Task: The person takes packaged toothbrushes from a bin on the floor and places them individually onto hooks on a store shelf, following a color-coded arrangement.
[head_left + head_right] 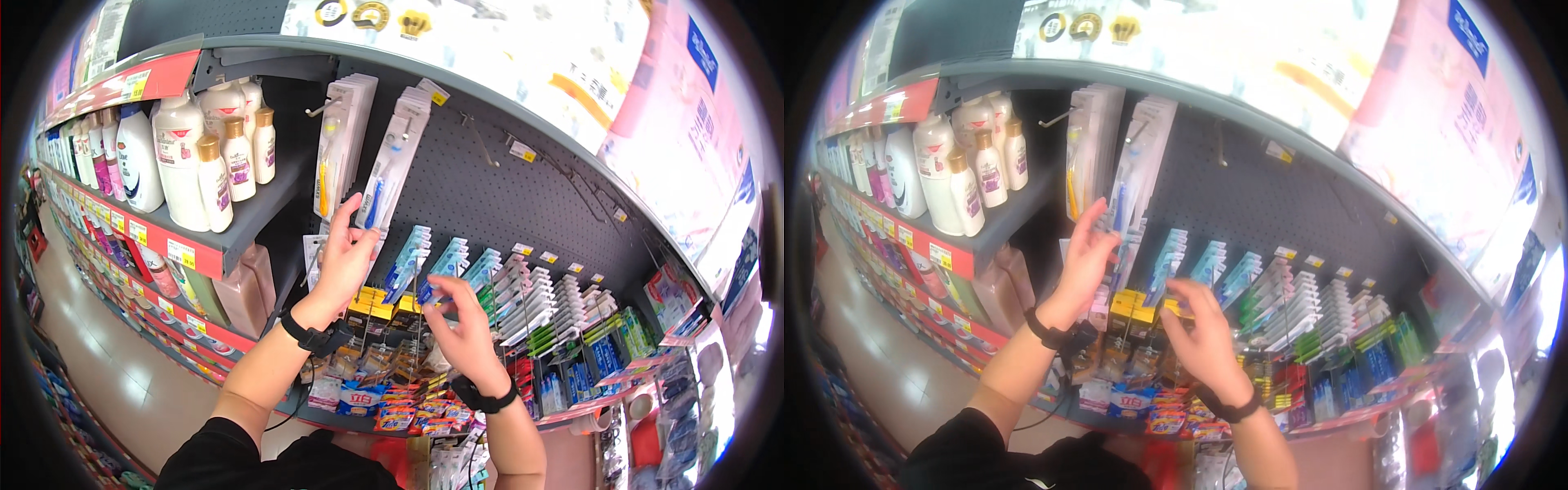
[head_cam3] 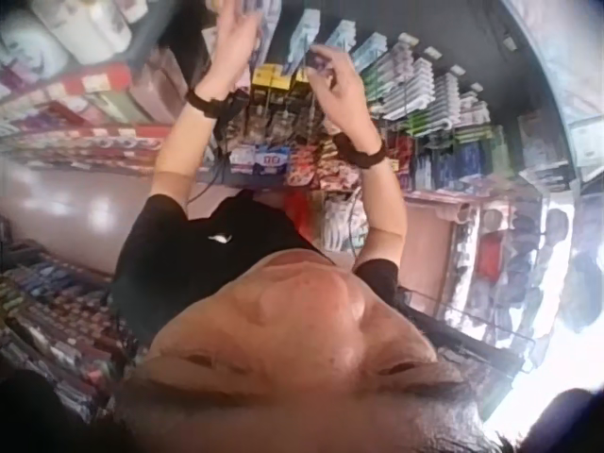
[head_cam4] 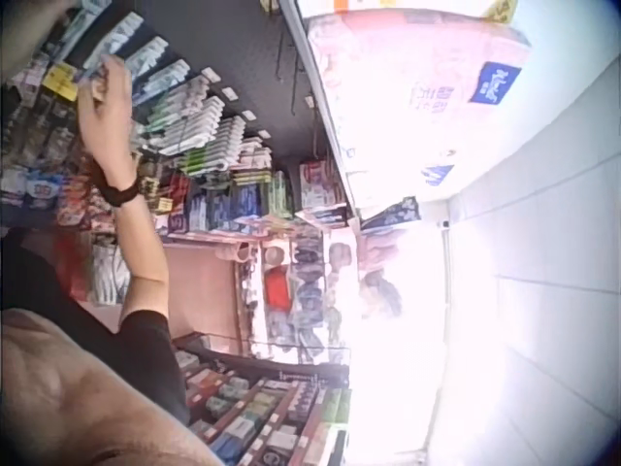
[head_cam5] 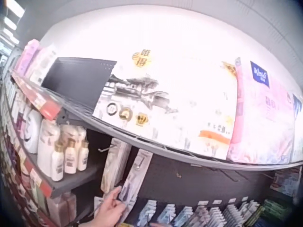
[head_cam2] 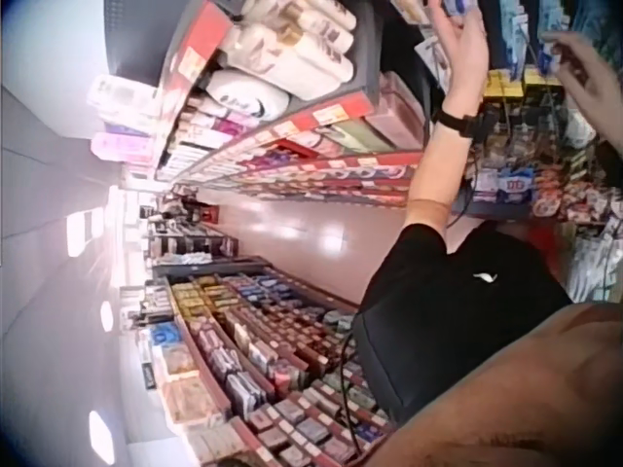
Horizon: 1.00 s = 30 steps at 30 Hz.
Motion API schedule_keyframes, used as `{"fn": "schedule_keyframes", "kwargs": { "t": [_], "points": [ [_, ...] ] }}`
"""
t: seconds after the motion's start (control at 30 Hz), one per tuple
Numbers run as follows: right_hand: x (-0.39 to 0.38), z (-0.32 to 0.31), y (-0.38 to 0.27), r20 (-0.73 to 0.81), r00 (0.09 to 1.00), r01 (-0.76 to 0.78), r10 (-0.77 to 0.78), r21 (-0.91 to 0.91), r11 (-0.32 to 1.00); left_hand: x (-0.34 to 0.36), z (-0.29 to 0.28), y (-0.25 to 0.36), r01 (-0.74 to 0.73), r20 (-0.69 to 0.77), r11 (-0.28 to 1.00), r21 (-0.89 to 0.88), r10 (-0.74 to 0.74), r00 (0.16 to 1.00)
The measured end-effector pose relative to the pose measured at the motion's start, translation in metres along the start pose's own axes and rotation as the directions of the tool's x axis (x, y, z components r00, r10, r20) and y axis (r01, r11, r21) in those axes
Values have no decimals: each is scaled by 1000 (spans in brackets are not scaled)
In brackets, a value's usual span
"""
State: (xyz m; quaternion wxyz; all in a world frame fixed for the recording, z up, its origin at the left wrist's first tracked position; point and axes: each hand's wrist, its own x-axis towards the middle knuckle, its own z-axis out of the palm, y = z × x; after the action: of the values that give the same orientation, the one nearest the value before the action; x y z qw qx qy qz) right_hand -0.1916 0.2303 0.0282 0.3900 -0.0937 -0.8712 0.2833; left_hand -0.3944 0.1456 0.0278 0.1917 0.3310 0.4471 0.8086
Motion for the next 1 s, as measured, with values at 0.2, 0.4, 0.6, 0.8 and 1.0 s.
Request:
{"fn": "schedule_keyframes", "kwargs": {
  "t": [0.2,0.4,0.6,0.8,1.0],
  "points": [
    [84,42,20,-38,996,-69,76,155,985,23,-6,-25,-42,57,996,84,38,998],
    [124,50,18,-53,967,-211,248,374,903,29,-4,-17,-24,124,998,53,18,992],
    [105,39,-1,-15,982,-170,186,350,921,14,-14,1,-51,236,998,-41,59,970],
    [64,33,-31,7,986,-153,166,419,895,-30,-21,28,53,321,992,-116,-13,947],
    [3,7,-51,-14,996,-85,92,271,959,-70,-23,17,33,494,999,-18,-20,869]
  ]
}}
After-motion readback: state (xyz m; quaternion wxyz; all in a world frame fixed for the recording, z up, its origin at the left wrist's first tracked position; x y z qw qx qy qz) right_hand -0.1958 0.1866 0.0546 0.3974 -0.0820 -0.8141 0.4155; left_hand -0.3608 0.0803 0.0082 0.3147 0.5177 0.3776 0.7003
